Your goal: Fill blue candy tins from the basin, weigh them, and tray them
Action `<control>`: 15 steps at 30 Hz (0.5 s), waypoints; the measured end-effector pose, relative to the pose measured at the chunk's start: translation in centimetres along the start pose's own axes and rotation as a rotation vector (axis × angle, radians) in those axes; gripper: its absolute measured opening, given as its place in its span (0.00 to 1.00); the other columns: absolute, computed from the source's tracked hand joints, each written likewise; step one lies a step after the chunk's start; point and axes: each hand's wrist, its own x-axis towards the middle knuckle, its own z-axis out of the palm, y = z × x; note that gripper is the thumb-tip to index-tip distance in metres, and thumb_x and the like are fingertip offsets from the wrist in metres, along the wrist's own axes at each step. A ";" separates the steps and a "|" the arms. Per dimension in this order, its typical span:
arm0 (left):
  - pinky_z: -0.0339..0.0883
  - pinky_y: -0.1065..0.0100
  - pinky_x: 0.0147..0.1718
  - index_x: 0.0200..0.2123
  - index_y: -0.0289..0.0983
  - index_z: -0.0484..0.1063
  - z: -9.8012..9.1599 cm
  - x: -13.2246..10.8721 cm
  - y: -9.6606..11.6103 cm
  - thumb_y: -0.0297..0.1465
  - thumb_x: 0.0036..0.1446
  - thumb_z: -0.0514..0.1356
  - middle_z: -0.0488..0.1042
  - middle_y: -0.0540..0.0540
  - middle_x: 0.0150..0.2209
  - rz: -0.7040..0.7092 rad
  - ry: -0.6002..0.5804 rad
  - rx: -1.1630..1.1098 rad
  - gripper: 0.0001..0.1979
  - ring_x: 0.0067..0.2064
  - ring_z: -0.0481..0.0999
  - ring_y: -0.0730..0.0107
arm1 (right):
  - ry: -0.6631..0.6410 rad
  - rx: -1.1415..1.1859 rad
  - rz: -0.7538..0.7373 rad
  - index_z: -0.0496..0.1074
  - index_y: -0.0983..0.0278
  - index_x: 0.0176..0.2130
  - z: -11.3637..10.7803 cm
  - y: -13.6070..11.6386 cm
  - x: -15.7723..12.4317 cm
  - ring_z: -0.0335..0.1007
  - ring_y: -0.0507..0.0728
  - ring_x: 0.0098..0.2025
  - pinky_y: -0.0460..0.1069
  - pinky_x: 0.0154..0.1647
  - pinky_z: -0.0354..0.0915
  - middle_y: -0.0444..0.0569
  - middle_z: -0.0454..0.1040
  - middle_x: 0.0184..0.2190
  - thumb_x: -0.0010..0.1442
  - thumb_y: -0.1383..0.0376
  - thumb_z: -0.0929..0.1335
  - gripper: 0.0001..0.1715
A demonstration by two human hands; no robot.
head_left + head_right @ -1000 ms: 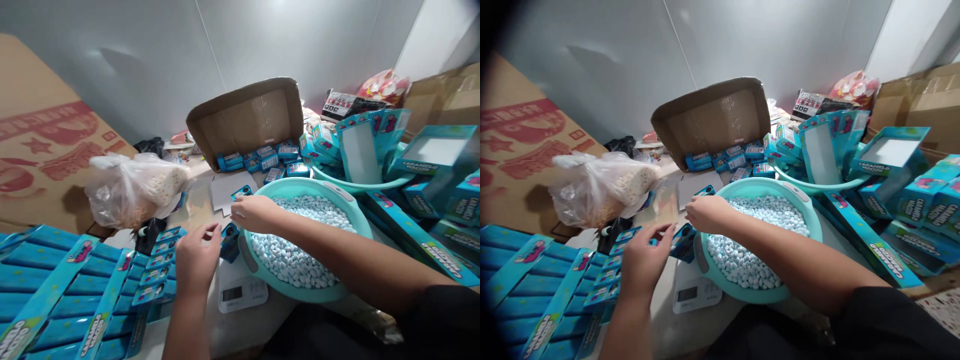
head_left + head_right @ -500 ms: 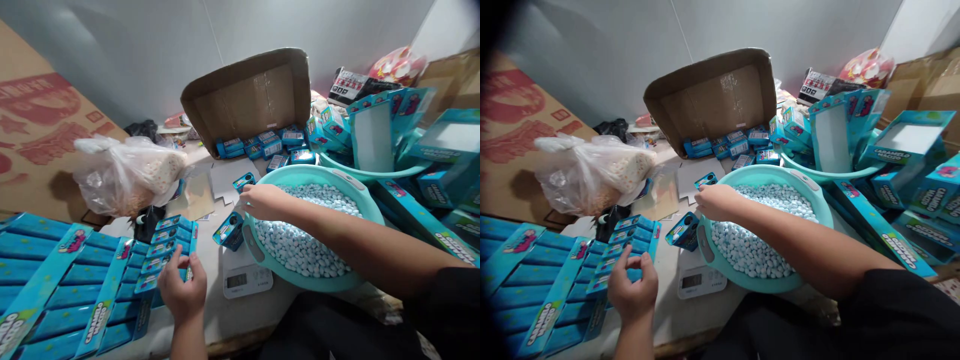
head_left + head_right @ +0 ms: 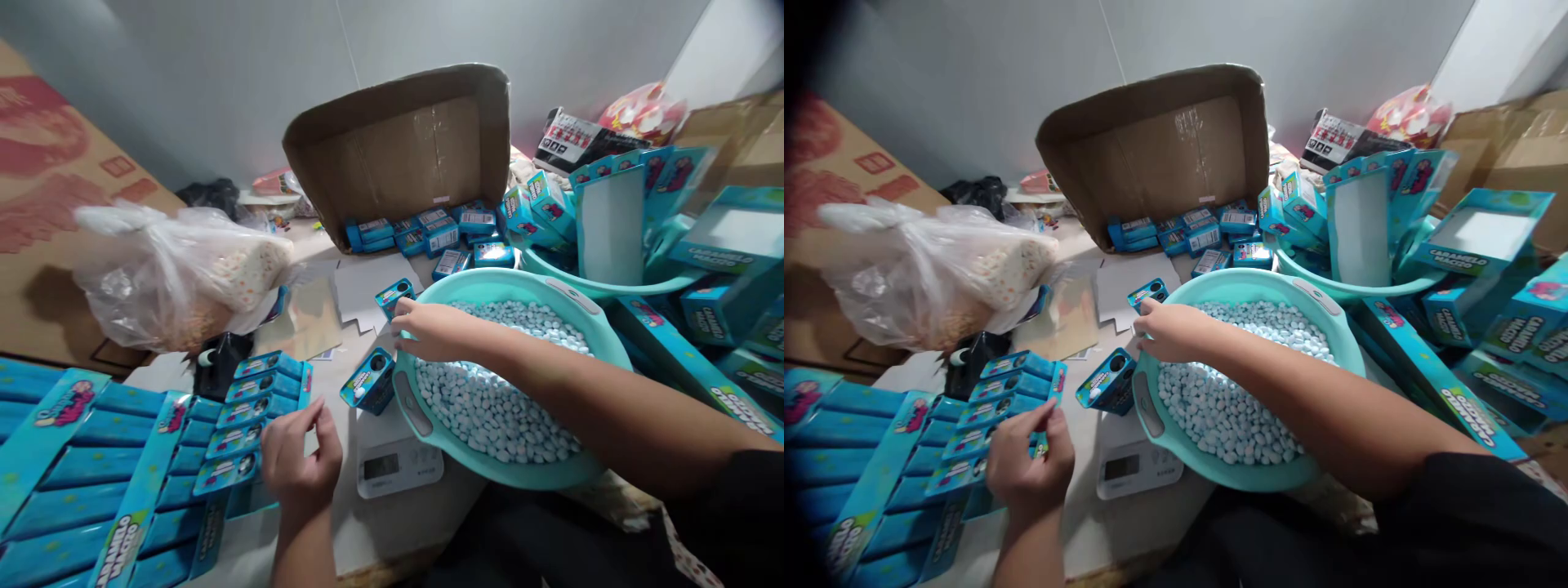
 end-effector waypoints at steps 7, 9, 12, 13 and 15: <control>0.70 0.61 0.45 0.41 0.38 0.79 -0.9 4.1 2.0 0.28 0.60 0.65 0.75 0.44 0.40 -0.064 -0.283 -0.172 0.06 0.41 0.75 0.63 | -0.007 -0.030 0.004 0.76 0.66 0.45 -0.2 -0.2 -0.1 0.64 0.50 0.31 0.50 0.33 0.57 0.55 0.68 0.52 0.70 0.58 0.63 0.17; 0.70 0.61 0.45 0.41 0.39 0.80 -0.8 4.6 2.1 0.31 0.61 0.65 0.75 0.44 0.41 -0.051 -0.366 -0.172 0.05 0.42 0.75 0.63 | -0.004 -0.038 0.005 0.76 0.66 0.45 -0.2 -0.2 -0.1 0.64 0.50 0.30 0.50 0.32 0.56 0.54 0.68 0.52 0.70 0.58 0.63 0.17; 0.69 0.61 0.46 0.42 0.39 0.79 -0.7 4.8 2.3 0.32 0.62 0.64 0.75 0.45 0.41 -0.066 -0.400 -0.153 0.06 0.44 0.75 0.62 | -0.002 -0.033 -0.004 0.76 0.66 0.46 -0.1 -0.1 -0.1 0.63 0.50 0.30 0.50 0.32 0.55 0.54 0.68 0.52 0.70 0.58 0.63 0.17; 0.69 0.60 0.47 0.42 0.39 0.79 -0.7 4.8 2.4 0.32 0.63 0.64 0.75 0.45 0.41 -0.068 -0.393 -0.148 0.06 0.44 0.75 0.62 | -0.002 -0.027 -0.007 0.76 0.66 0.46 -0.1 -0.1 -0.1 0.62 0.50 0.30 0.50 0.32 0.55 0.55 0.68 0.52 0.70 0.58 0.63 0.18; 0.69 0.59 0.48 0.40 0.38 0.79 -0.5 4.9 2.8 0.31 0.63 0.64 0.76 0.44 0.40 -0.059 -0.372 -0.139 0.05 0.43 0.75 0.62 | -0.004 -0.018 -0.010 0.76 0.67 0.46 -0.1 -0.1 0.0 0.63 0.50 0.30 0.50 0.33 0.56 0.55 0.68 0.53 0.70 0.58 0.63 0.18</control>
